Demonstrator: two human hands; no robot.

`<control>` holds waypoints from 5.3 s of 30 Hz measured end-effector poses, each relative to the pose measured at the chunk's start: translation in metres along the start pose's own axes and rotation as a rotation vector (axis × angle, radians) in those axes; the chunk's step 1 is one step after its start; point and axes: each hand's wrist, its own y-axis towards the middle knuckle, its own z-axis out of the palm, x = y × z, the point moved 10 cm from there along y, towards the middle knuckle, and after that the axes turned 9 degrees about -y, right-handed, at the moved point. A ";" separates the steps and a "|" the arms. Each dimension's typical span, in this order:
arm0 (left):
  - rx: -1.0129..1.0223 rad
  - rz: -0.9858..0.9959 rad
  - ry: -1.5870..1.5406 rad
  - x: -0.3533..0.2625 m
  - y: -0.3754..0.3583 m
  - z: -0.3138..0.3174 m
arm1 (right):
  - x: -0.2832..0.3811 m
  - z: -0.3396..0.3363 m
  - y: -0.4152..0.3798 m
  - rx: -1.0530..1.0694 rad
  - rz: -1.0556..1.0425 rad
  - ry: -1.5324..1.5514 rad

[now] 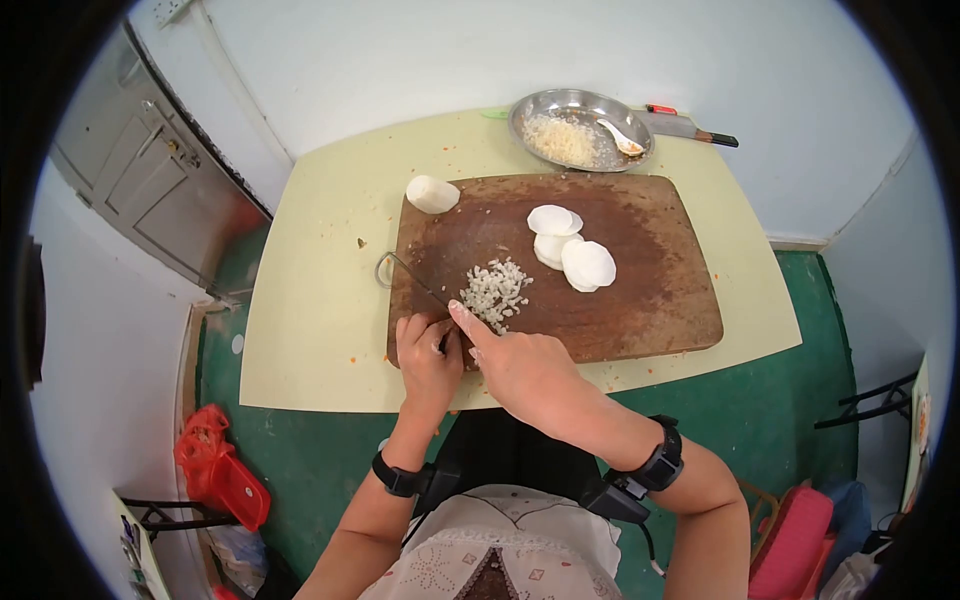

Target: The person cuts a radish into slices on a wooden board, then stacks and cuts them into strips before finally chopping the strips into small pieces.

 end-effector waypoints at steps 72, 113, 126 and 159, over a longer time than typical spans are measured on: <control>-0.640 -0.536 -0.690 0.035 -0.024 -0.085 | -0.044 -0.003 -0.040 -0.315 -0.181 -0.433; 1.391 -0.494 0.130 0.027 0.116 0.276 | -0.134 0.008 -0.010 -0.125 0.188 0.481; 1.382 -0.459 0.035 0.023 0.110 0.281 | -0.132 0.006 -0.013 -0.086 0.225 0.512; 0.193 -0.302 -0.034 0.018 0.008 0.019 | -0.058 -0.031 -0.025 -0.235 0.111 -0.010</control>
